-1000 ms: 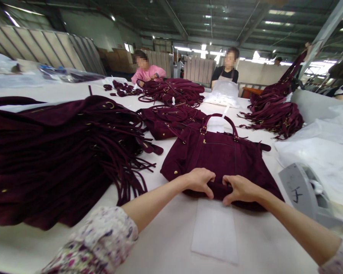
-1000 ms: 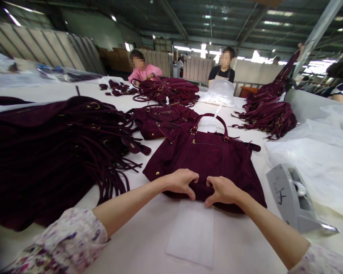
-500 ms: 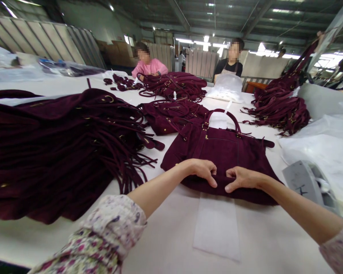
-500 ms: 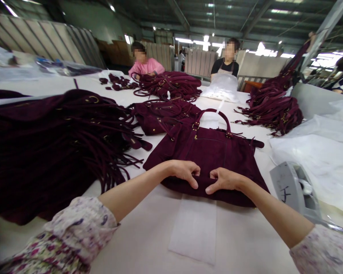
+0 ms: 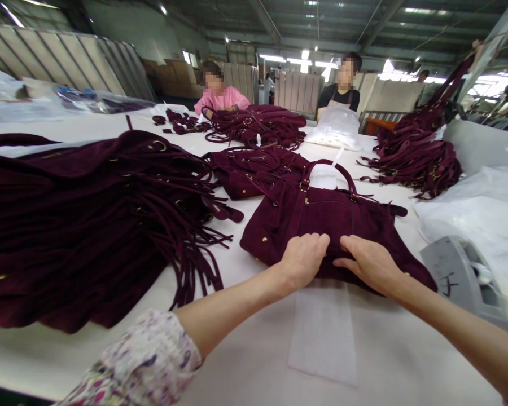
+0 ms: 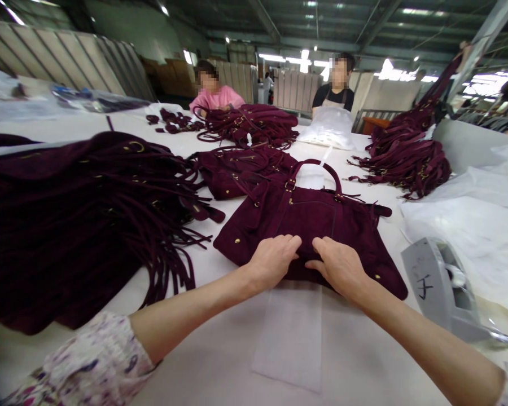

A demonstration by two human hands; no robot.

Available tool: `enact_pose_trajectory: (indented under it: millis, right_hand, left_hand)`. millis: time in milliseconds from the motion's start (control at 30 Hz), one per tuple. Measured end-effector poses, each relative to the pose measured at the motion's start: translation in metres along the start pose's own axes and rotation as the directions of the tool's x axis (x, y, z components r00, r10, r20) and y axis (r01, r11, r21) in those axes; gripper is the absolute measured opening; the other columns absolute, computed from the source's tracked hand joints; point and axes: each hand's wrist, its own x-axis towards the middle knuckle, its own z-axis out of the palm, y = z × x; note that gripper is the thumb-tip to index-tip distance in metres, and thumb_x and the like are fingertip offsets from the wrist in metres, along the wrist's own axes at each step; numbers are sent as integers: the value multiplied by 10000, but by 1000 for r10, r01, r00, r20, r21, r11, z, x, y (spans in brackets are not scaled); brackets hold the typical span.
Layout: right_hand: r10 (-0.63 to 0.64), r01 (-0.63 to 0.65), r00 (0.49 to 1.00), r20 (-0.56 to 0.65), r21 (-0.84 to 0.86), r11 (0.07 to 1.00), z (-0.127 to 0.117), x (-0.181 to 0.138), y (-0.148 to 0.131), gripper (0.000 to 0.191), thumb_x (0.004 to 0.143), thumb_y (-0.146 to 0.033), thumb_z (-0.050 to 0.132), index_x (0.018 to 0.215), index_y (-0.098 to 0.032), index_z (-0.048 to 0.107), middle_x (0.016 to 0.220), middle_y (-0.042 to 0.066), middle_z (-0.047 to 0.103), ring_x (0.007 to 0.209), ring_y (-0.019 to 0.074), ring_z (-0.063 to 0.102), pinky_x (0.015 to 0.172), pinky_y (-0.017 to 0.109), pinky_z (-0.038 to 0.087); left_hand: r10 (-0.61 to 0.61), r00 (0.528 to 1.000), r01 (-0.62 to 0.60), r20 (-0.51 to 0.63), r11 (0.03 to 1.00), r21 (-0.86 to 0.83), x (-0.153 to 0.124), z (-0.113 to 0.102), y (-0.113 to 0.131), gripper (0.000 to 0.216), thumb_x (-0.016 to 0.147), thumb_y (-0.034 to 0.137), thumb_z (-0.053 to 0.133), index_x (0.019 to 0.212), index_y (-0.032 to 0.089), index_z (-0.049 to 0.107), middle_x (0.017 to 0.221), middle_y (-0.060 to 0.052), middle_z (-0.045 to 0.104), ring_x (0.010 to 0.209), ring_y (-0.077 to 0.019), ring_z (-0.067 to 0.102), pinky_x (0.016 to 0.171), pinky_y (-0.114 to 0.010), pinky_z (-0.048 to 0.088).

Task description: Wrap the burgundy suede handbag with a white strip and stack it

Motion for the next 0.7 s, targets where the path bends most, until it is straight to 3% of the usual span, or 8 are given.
enact_pose_trajectory:
  millis: [100, 233, 367, 500, 600, 700]
  right_hand:
    - [4, -4, 1000, 0, -66, 998, -3, 11, 8, 236, 887, -406, 595, 868, -197, 488, 792, 36, 653, 696, 200, 625, 529, 279, 227]
    - [-113, 117, 992, 53, -97, 988, 3, 37, 30, 304, 898, -499, 549, 901, -201, 486, 715, 29, 671, 644, 207, 640, 511, 285, 194]
    - [-198, 186, 977, -77, -142, 972, 35, 55, 45, 361, 908, -554, 492, 887, -193, 507, 733, 29, 670, 645, 189, 635, 522, 287, 217]
    - [-274, 223, 927, -256, -212, 951, 80, 56, 46, 385, 951, -521, 421, 774, -194, 518, 680, 12, 618, 612, 157, 597, 556, 297, 253]
    - [-301, 226, 898, -321, -250, 941, 95, 54, 45, 372, 971, -477, 398, 767, -193, 525, 667, 8, 591, 602, 147, 567, 567, 300, 256]
    - [-304, 227, 896, -324, -253, 940, 94, 54, 43, 358, 983, -443, 385, 770, -191, 526, 670, 7, 587, 601, 144, 552, 568, 300, 249]
  left_hand:
    - [79, 994, -78, -73, 997, 21, 14, -1, -12, 111, 971, 256, 415, 1006, 184, 492, 935, -41, 641, 850, -198, 621, 652, -289, 455]
    - [257, 965, -254, -51, 965, 56, 38, 2, -34, 182, 982, 339, 407, 995, 179, 493, 808, -24, 659, 721, -194, 642, 575, -278, 416]
    - [337, 934, -318, -120, 935, 157, 57, 28, -57, 248, 968, 407, 426, 961, 175, 512, 776, -33, 658, 683, -212, 650, 535, -283, 381]
    - [417, 897, -387, -148, 902, 193, 63, 62, -71, 257, 968, 394, 424, 899, 175, 538, 753, -35, 642, 671, -195, 631, 571, -295, 383]
    - [388, 913, -364, -129, 915, 171, 64, 69, -67, 240, 962, 379, 446, 885, 177, 551, 773, -39, 634, 711, -194, 616, 609, -306, 380]
    - [187, 969, -170, -159, 978, 118, 60, 63, -46, 225, 915, 394, 539, 868, 174, 555, 831, -54, 618, 804, -214, 589, 670, -328, 381]
